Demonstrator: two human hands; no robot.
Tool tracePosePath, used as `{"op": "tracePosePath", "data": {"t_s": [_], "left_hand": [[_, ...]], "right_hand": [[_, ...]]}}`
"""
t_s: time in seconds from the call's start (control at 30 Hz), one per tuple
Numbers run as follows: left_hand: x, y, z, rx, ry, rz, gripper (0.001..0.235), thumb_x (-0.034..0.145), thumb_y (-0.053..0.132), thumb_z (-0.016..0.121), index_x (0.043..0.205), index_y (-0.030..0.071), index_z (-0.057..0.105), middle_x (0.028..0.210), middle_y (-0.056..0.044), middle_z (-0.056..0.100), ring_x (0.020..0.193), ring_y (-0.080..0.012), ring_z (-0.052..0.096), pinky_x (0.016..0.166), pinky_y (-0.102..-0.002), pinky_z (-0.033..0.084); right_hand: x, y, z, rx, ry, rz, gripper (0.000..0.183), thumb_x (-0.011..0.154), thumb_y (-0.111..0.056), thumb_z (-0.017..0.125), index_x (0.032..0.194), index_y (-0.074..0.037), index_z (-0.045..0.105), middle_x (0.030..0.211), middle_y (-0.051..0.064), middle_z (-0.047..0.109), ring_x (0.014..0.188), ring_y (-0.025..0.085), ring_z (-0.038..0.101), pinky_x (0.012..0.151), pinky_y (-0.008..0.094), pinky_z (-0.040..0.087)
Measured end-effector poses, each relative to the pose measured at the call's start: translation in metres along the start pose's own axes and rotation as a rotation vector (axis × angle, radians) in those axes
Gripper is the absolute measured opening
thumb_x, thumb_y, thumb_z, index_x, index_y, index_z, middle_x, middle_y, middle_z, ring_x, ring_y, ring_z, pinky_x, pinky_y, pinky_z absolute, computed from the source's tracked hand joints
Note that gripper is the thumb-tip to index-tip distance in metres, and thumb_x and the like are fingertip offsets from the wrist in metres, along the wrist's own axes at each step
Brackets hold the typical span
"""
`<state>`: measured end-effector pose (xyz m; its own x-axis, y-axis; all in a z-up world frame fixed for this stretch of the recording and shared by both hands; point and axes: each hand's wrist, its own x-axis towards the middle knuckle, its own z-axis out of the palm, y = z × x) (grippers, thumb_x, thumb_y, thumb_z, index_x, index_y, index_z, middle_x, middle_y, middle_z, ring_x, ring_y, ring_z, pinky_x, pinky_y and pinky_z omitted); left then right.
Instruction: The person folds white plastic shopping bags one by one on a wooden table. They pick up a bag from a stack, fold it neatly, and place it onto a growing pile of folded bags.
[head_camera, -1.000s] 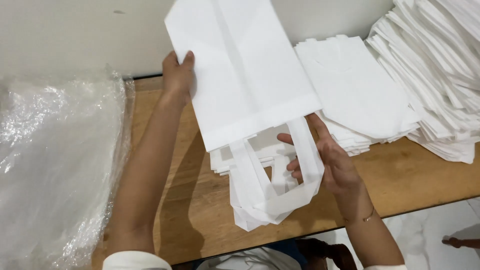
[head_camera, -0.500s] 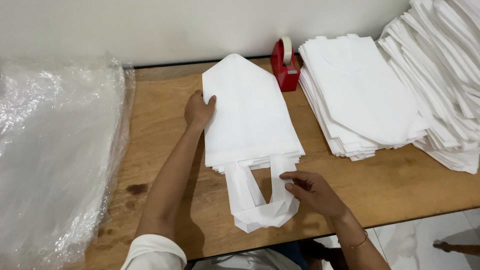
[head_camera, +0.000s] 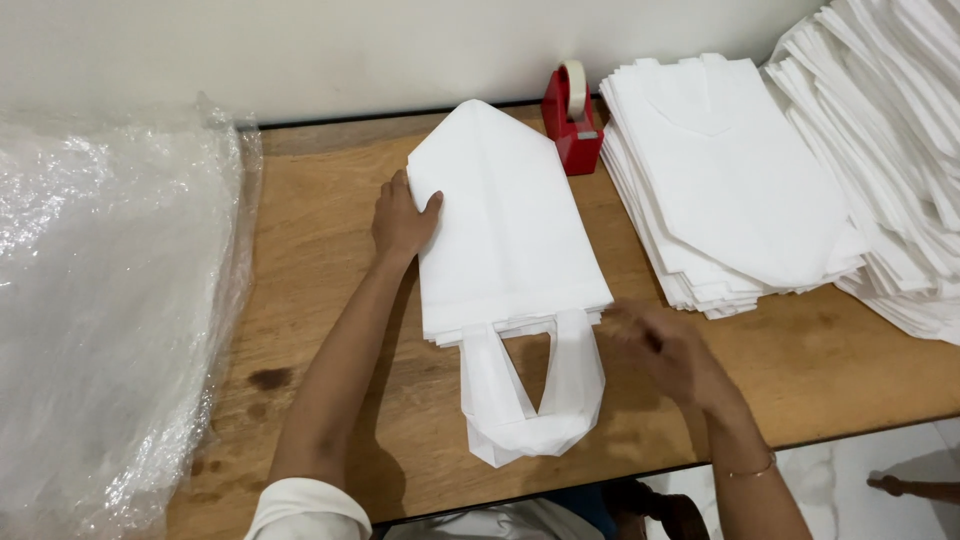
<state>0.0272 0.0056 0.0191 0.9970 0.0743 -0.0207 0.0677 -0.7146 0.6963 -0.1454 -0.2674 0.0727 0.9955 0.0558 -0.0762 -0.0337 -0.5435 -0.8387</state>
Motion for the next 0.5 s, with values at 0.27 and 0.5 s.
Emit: {"op": "tracePosePath", "data": {"t_s": [0.27, 0.5], "left_hand": [[-0.023, -0.013, 0.006, -0.324, 0.017, 0.07, 0.057, 0.09, 0.036, 0.042, 0.126, -0.006, 0.029, 0.127, -0.025, 0.032, 0.124, -0.0362, 0.02, 0.103, -0.047, 0.01], [-0.017, -0.036, 0.022, -0.218, -0.009, 0.11, 0.065, 0.088, 0.054, 0.035, 0.124, 0.0, 0.039, 0.126, -0.019, 0.04, 0.126, -0.0301, 0.021, 0.103, -0.044, -0.006]], "right_hand": [[0.079, 0.01, 0.013, 0.153, 0.008, -0.035, 0.048, 0.089, -0.031, 0.038, 0.127, -0.001, 0.034, 0.125, 0.024, 0.036, 0.113, 0.035, 0.036, 0.089, 0.046, 0.034], [0.096, 0.046, 0.032, 0.121, -0.145, -0.016, 0.067, 0.089, -0.051, 0.008, 0.135, -0.003, 0.015, 0.14, 0.017, 0.014, 0.128, 0.029, 0.014, 0.105, 0.041, 0.01]]}}
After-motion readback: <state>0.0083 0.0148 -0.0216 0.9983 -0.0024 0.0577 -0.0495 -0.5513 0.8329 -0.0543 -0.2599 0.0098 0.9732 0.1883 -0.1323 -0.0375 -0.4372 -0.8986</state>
